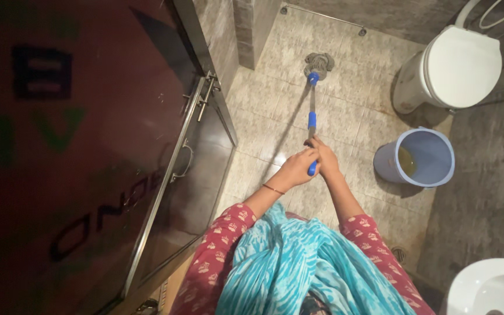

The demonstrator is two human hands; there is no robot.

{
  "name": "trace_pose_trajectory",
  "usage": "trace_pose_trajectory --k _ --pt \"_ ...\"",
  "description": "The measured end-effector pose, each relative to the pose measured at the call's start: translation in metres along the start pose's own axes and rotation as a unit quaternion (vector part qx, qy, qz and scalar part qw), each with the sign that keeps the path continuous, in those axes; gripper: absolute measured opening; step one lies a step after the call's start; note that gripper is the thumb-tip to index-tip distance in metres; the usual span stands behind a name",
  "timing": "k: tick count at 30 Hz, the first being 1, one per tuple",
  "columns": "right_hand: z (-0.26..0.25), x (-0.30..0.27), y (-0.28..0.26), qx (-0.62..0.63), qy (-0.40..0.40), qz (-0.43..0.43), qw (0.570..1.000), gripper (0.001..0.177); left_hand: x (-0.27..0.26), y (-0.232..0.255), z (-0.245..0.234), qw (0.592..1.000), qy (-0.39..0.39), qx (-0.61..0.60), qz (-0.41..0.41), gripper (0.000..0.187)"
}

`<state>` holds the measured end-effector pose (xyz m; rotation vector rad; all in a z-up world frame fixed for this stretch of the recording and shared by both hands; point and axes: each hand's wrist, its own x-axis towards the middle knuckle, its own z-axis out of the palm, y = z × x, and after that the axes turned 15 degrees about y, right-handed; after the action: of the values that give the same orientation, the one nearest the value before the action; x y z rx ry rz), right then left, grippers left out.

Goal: The person mops the tiled bathroom floor using a blue-handled mop. They move the mop back and forth across the floor area near a toilet, a bucket, and a urinal.

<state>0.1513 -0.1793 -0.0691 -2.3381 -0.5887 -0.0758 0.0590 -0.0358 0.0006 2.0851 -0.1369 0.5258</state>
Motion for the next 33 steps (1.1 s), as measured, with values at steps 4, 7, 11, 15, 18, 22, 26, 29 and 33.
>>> trace_pose_trajectory --k 4,7,11,15,18,22,26,29,33 --pt "0.004 -0.024 -0.01 -0.005 0.011 0.003 1.0 0.033 -0.026 -0.002 -0.002 1.0 -0.018 0.004 0.019 0.021" --pt "0.008 -0.055 -0.03 -0.028 -0.003 0.041 0.999 0.031 -0.057 0.005 -0.011 0.999 -0.02 0.0 0.043 0.022" --pt "0.011 -0.1 -0.061 -0.033 -0.032 0.068 0.997 0.031 -0.103 0.021 -0.036 0.998 -0.021 0.004 0.058 0.025" --pt "0.016 -0.147 -0.089 0.015 0.029 0.001 0.999 0.033 -0.134 0.045 -0.071 0.997 -0.042 0.017 0.055 0.021" --pt "0.006 -0.174 -0.123 0.04 0.014 0.032 0.999 0.034 -0.15 0.073 -0.102 0.997 -0.069 0.012 0.04 0.022" --pt "-0.026 -0.196 -0.183 0.078 -0.002 0.082 0.994 0.036 -0.165 0.118 -0.143 0.998 -0.051 -0.002 0.037 0.025" --pt "-0.037 -0.209 -0.221 0.105 0.025 0.076 0.991 0.036 -0.169 0.14 -0.166 0.998 -0.032 -0.014 0.044 0.021" --pt "-0.03 -0.214 -0.226 0.113 0.064 0.072 0.989 0.029 -0.171 0.143 -0.168 0.998 -0.022 -0.005 0.054 0.019" --pt "-0.032 -0.196 -0.222 0.137 0.062 0.121 0.981 0.024 -0.154 0.142 -0.163 0.999 -0.006 -0.013 0.028 0.018"
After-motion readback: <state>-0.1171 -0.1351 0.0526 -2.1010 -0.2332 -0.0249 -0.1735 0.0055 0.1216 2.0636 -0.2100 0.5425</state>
